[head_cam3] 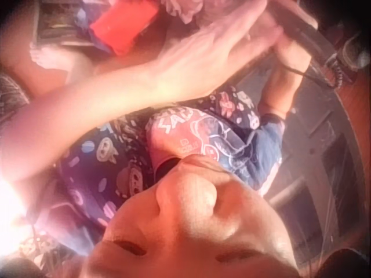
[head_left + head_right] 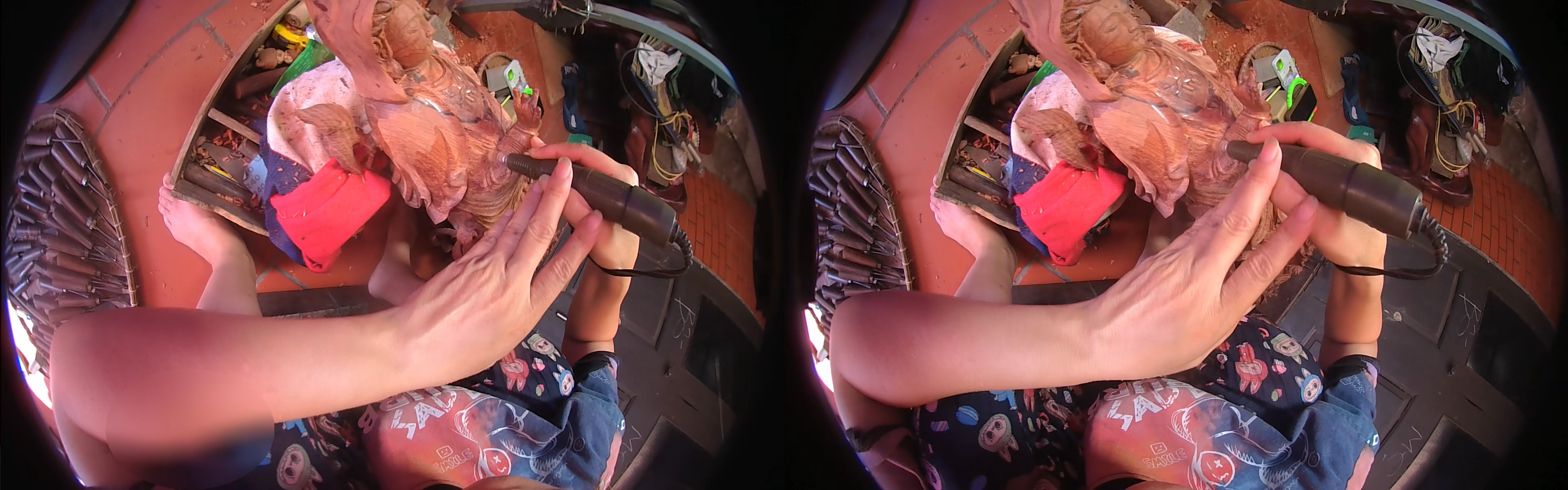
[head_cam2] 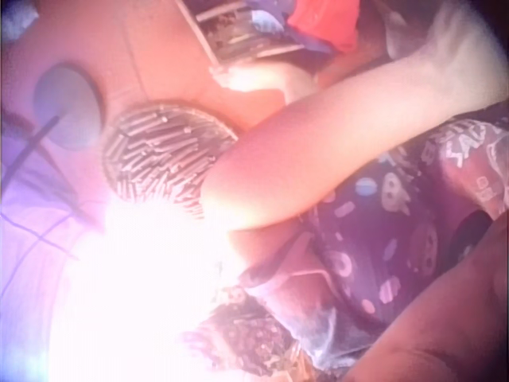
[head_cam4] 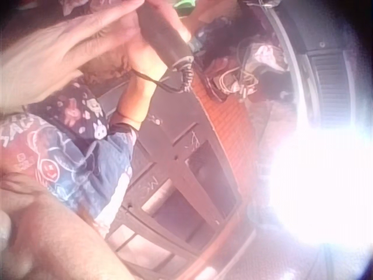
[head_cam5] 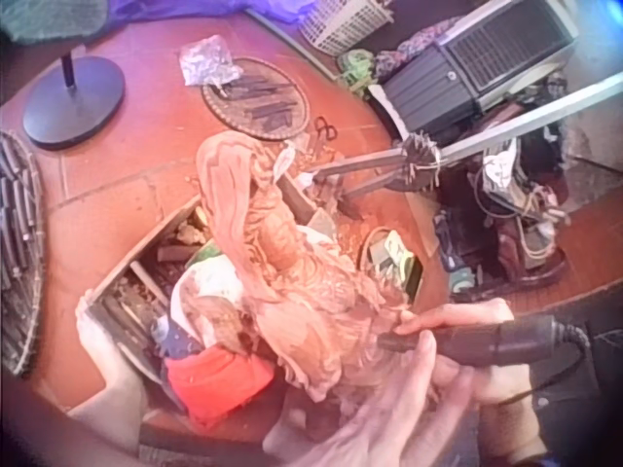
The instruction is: The person carves a wooden sculpture using a rotary tool and a chisel. They work on the torso and head areas, removing wood shavings and refining details throughout the clip.
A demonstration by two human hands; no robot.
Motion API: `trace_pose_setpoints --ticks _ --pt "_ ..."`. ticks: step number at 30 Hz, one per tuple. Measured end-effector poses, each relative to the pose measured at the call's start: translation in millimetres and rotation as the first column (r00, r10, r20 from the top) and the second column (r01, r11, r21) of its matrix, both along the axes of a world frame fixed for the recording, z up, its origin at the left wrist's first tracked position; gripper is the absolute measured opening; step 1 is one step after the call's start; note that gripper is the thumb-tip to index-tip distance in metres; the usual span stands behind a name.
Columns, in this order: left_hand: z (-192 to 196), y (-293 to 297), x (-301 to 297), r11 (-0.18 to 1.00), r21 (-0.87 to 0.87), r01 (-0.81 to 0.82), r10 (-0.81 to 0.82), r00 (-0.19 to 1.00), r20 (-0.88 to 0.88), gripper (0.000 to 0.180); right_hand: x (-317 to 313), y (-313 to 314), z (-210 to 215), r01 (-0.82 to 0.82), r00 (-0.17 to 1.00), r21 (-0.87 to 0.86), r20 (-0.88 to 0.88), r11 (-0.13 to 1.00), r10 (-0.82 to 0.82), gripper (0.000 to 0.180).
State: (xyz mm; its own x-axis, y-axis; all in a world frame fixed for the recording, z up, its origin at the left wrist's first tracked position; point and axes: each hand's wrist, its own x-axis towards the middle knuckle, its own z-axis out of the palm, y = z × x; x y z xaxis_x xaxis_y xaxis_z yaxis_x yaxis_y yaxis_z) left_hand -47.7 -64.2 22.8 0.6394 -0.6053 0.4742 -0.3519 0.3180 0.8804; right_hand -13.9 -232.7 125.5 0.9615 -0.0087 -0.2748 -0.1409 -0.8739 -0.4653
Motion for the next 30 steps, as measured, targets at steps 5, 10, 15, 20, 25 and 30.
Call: trace_pose_setpoints --ticks 5,10,15,20,25,30 --pt "-2 3 -1 1.000 0.006 0.009 -0.009 1.000 0.001 0.085 3 3 4 -0.057 0.998 -0.051 -0.025 0.997 0.055 0.027" --pt "-4 2 -1 1.000 -0.005 0.005 -0.005 1.000 -0.014 0.082 4 3 0 -0.048 0.999 -0.039 -0.021 0.998 0.047 0.027" --pt "-5 0 0 0.999 -0.040 0.010 -0.010 1.000 -0.015 0.079 3 1 2 -0.027 0.999 -0.009 -0.031 1.000 0.027 0.027" --pt "-6 -1 -2 0.998 -0.052 0.022 -0.023 0.999 -0.028 0.077 3 -3 2 -0.071 0.997 -0.026 -0.029 0.997 0.070 0.026" --pt "-8 -4 2 0.998 -0.047 0.035 -0.036 0.999 -0.003 0.079 -2 -4 -2 0.002 1.000 -0.011 0.024 1.000 -0.001 0.026" --pt "-4 -3 -2 0.999 0.015 0.042 -0.043 0.999 0.023 0.081 -7 -23 -6 -0.061 0.998 0.147 0.024 0.987 0.058 0.029"
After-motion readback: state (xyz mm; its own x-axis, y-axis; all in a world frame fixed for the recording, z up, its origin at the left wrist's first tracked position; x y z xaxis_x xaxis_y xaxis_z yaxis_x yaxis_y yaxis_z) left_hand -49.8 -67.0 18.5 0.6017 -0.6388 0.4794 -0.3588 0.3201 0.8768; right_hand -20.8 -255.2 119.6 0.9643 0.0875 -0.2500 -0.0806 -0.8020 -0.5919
